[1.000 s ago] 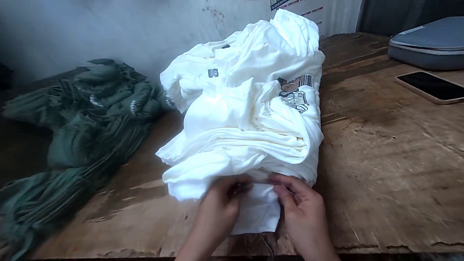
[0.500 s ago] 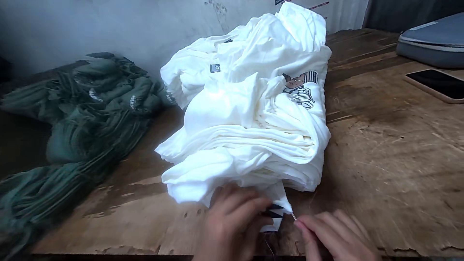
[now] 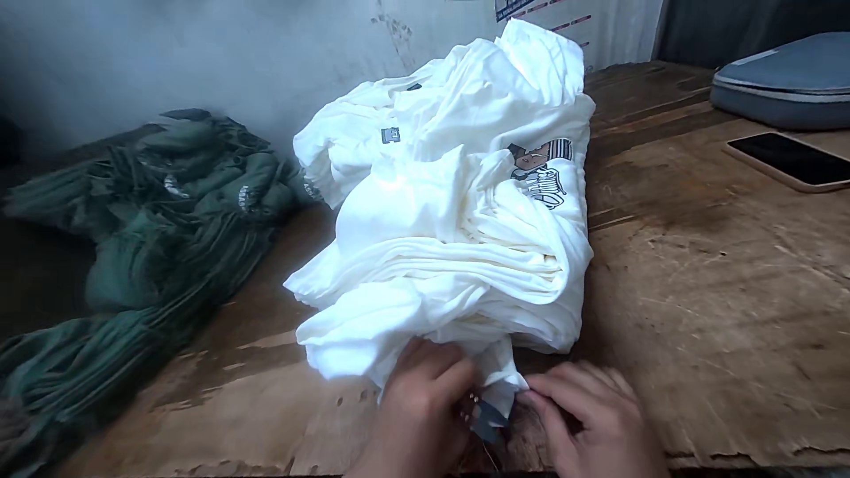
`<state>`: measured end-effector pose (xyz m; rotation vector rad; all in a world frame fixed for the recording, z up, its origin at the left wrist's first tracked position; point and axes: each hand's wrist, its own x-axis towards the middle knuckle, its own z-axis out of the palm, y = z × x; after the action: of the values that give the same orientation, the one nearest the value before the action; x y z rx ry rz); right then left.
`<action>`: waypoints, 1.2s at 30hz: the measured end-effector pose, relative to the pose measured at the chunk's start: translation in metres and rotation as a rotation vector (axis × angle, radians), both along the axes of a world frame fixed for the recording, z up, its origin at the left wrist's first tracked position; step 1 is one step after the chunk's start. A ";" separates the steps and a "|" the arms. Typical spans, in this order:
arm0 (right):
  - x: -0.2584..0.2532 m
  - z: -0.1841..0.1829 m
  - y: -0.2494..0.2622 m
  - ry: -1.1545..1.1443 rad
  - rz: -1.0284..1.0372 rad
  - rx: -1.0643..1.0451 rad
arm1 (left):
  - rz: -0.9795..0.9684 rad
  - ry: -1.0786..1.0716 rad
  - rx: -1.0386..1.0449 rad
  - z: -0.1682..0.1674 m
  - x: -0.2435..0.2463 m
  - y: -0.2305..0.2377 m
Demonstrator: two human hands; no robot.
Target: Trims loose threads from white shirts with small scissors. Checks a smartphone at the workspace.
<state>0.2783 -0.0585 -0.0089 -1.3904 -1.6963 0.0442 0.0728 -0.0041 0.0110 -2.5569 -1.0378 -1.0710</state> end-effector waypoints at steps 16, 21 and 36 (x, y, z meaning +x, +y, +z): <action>0.005 0.000 -0.003 0.186 0.138 -0.052 | -0.064 0.107 -0.147 0.011 -0.014 -0.017; 0.004 0.001 -0.005 0.191 0.096 -0.066 | 0.092 0.115 -0.207 0.039 0.010 -0.035; 0.009 0.002 -0.013 -0.137 -0.066 -0.055 | 0.168 0.294 -0.032 0.022 0.039 -0.030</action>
<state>0.2873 -0.0716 -0.0071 -1.5195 -1.7715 -0.0435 0.1117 -0.0341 0.0332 -2.4975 -1.1697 -0.6192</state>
